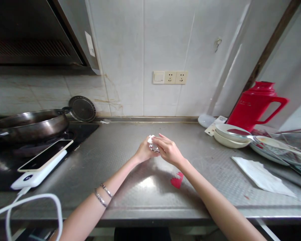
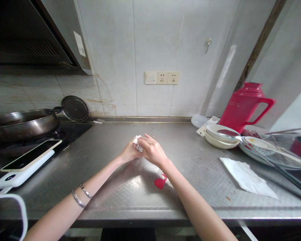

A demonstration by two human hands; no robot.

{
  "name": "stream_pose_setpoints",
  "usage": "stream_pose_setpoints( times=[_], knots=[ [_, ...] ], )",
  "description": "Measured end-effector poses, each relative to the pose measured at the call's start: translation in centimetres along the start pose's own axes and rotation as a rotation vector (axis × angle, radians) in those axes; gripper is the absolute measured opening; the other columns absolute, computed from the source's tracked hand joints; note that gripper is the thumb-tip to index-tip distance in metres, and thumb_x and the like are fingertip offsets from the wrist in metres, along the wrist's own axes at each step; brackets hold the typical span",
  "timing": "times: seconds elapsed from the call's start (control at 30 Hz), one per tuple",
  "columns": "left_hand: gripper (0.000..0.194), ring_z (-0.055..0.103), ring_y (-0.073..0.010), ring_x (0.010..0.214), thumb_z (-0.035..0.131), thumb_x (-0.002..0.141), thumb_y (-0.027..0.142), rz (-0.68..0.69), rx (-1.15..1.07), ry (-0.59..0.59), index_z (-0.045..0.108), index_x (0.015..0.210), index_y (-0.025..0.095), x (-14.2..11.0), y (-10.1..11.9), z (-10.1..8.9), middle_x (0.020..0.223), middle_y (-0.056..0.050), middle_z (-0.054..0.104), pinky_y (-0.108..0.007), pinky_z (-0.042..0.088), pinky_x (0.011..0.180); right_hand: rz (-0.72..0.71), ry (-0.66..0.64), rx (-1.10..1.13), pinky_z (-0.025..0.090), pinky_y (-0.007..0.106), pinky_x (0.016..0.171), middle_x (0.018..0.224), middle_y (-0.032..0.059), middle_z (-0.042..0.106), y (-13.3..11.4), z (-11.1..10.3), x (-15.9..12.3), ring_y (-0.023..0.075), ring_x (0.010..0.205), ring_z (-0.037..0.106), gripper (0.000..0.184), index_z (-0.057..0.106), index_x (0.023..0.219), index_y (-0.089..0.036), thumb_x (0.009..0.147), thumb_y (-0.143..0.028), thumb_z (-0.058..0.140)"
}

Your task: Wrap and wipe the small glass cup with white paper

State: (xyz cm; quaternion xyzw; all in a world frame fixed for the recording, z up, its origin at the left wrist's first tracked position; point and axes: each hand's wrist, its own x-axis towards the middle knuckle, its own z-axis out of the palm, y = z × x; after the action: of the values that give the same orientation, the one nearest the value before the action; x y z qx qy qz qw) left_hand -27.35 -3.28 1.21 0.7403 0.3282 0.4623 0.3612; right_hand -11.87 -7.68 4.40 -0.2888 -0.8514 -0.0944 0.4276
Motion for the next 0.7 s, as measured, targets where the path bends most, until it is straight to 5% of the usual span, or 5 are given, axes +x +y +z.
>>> stream_pose_setpoints(
  times=[0.13,0.33,0.4,0.7],
  knots=[
    [0.078,0.063,-0.0229,0.092,0.083,0.048,0.023,-0.011,0.087,0.029,0.047,0.118,0.015,0.3,-0.6,0.0,0.104,-0.009,0.066,-0.035,0.048,0.084,0.035,0.038,0.12,0.042,0.045,0.105,0.109,0.0036,0.07,-0.6,0.1,-0.1,0.0177,0.105,0.064,0.036,0.061,0.115,-0.025,0.09,-0.012,0.039],
    [0.076,0.063,-0.0216,0.089,0.085,0.049,0.03,-0.14,-0.03,0.04,0.05,0.115,0.015,0.3,-0.6,0.3,0.103,-0.01,0.066,-0.033,0.049,0.079,0.493,0.343,0.233,0.054,0.029,0.075,0.09,0.0045,0.074,0.8,0.4,0.3,0.021,0.087,0.069,0.026,0.071,0.096,-0.021,0.09,-0.029,0.046],
    [0.074,0.063,-0.021,0.089,0.086,0.049,0.031,-0.167,-0.067,0.048,0.051,0.112,0.014,0.2,-0.4,0.3,0.104,-0.01,0.065,-0.032,0.048,0.079,0.567,0.352,0.241,0.053,0.028,0.07,0.088,0.0054,0.074,1.9,0.7,0.4,0.0199,0.078,0.068,0.028,0.071,0.095,-0.019,0.09,-0.033,0.047],
    [0.062,0.06,-0.0141,0.074,0.083,0.054,0.03,-0.204,-0.229,0.019,0.055,0.108,0.013,0.0,0.8,0.4,0.084,-0.002,0.065,-0.026,0.046,0.07,0.523,0.233,0.39,0.054,0.033,0.08,0.096,0.0068,0.074,3.3,2.2,-0.1,0.0228,0.089,0.069,0.027,0.072,0.095,-0.021,0.088,-0.035,0.051]
  ],
)
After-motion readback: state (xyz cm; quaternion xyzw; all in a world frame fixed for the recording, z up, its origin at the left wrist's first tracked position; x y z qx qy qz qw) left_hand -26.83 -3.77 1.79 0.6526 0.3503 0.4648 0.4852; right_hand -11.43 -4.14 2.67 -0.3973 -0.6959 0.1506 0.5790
